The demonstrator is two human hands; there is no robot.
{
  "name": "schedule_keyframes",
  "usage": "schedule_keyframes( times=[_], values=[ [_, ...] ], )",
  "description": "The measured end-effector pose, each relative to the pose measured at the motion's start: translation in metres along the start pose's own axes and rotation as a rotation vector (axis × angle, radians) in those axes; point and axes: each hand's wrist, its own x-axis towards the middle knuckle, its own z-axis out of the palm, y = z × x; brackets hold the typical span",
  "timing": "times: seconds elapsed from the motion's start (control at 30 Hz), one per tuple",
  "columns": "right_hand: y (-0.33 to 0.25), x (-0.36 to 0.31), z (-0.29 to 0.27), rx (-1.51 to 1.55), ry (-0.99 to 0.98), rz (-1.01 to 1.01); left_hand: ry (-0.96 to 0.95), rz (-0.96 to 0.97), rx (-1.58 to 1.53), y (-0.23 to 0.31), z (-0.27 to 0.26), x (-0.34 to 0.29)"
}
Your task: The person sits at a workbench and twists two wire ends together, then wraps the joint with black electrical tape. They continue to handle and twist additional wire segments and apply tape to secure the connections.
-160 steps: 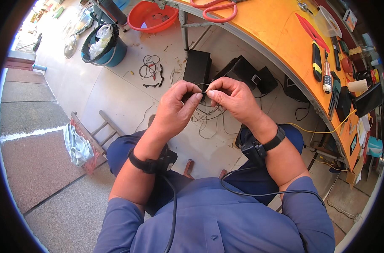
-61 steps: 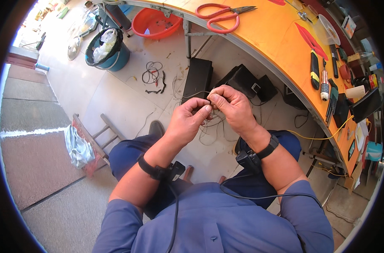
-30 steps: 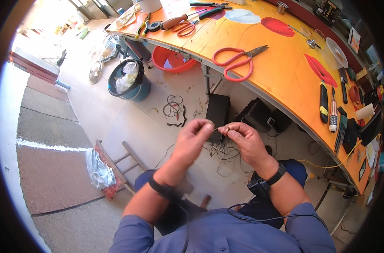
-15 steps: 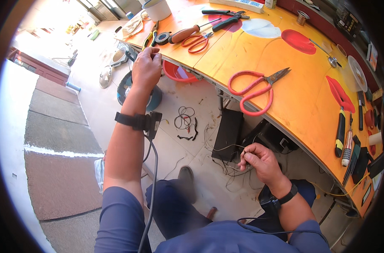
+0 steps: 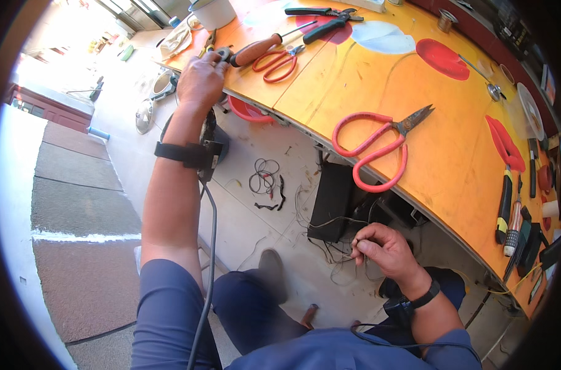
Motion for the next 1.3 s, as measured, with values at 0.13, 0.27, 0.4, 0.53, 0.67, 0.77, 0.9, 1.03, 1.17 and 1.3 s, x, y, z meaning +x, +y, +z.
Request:
schedule_keyframes(
  times=[0.13,0.27,0.4,0.53,0.67,0.77,0.9,1.03,1.17,1.3],
  values=[
    [0.000,0.002,0.004,-0.010,0.001,0.005,-0.008,-0.155,-0.422,-0.009,-0.027,-0.022],
    [0.003,0.009,0.012,-0.053,-0.012,-0.072,0.018,-0.281,-1.164,-0.010,-0.058,-0.104],
    [0.005,0.007,0.020,-0.012,-0.006,-0.019,-0.105,-0.404,-1.645,-0.001,-0.070,-0.209],
    [0.006,-0.001,0.029,0.120,-0.029,-0.008,-0.284,-0.515,-1.858,0.016,-0.074,-0.285],
    [0.009,-0.001,0.034,0.221,-0.045,-0.001,-0.460,-0.555,-1.899,0.040,-0.065,-0.328],
    [0.012,-0.001,0.033,0.246,-0.037,0.038,-0.563,-0.567,-1.921,0.056,-0.051,-0.349],
    [0.016,-0.002,0.033,0.238,-0.039,-0.001,-0.669,-0.589,-1.860,0.059,-0.038,-0.352],
    [0.014,-0.002,0.032,0.184,-0.041,0.030,-0.710,-0.576,-1.750,0.066,-0.036,-0.350],
    [0.012,-0.001,0.033,0.175,-0.069,0.046,-0.681,-0.600,-1.679,0.072,-0.040,-0.349],
    [0.012,-0.003,0.035,0.154,-0.054,0.051,-0.673,-0.583,-1.647,0.075,-0.043,-0.350]
  ],
)
